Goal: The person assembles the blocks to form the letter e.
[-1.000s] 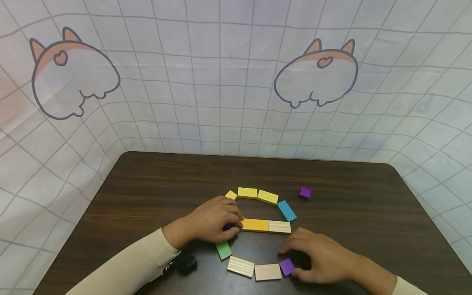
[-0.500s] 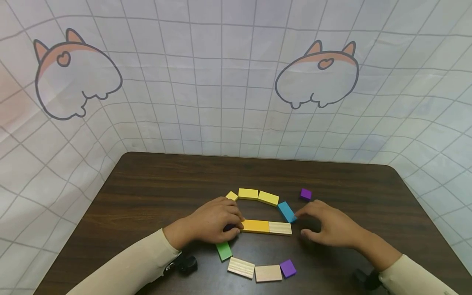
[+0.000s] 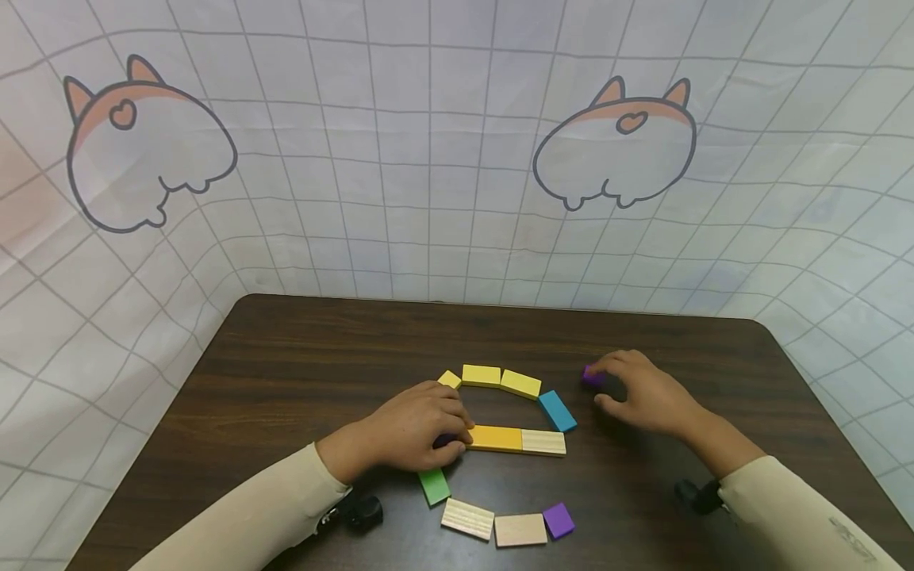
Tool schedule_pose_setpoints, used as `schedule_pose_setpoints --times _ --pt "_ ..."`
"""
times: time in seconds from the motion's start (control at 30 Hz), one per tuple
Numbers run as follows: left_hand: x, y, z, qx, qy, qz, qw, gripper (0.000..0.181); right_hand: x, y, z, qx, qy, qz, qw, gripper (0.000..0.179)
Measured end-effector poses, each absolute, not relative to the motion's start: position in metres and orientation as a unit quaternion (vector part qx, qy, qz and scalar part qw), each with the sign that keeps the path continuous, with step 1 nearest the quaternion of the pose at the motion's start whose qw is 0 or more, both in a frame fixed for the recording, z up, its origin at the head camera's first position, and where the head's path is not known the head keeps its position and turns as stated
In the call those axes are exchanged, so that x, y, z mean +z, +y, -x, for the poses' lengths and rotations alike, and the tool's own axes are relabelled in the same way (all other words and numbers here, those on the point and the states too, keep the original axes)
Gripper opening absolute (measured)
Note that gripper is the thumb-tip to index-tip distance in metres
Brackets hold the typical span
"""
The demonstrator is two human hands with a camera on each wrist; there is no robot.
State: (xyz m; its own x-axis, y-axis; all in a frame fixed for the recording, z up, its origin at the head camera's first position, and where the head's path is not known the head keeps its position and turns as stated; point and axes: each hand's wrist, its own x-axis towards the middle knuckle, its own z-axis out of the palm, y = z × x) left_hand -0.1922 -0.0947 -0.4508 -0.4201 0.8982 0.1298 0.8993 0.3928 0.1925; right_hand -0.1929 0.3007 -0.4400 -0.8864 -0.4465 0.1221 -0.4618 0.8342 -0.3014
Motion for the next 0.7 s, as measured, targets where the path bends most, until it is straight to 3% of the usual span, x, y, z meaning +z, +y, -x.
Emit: schedule_pose_setpoints --times 0.3,0.7 --pt "-0.452 -0.094 0.193 -0.117 -0.833 0.54 0.006 0.02 -0.444 0.304 0.206 0.138 -0.966 -0.217 -0.015 0.047" --pt "-0.453 -0.095 0.193 -0.128 -0.824 0.552 0.027 0.017 -0.453 0.306 0.22 0.117 -0.978 -0.174 -0.013 0.044"
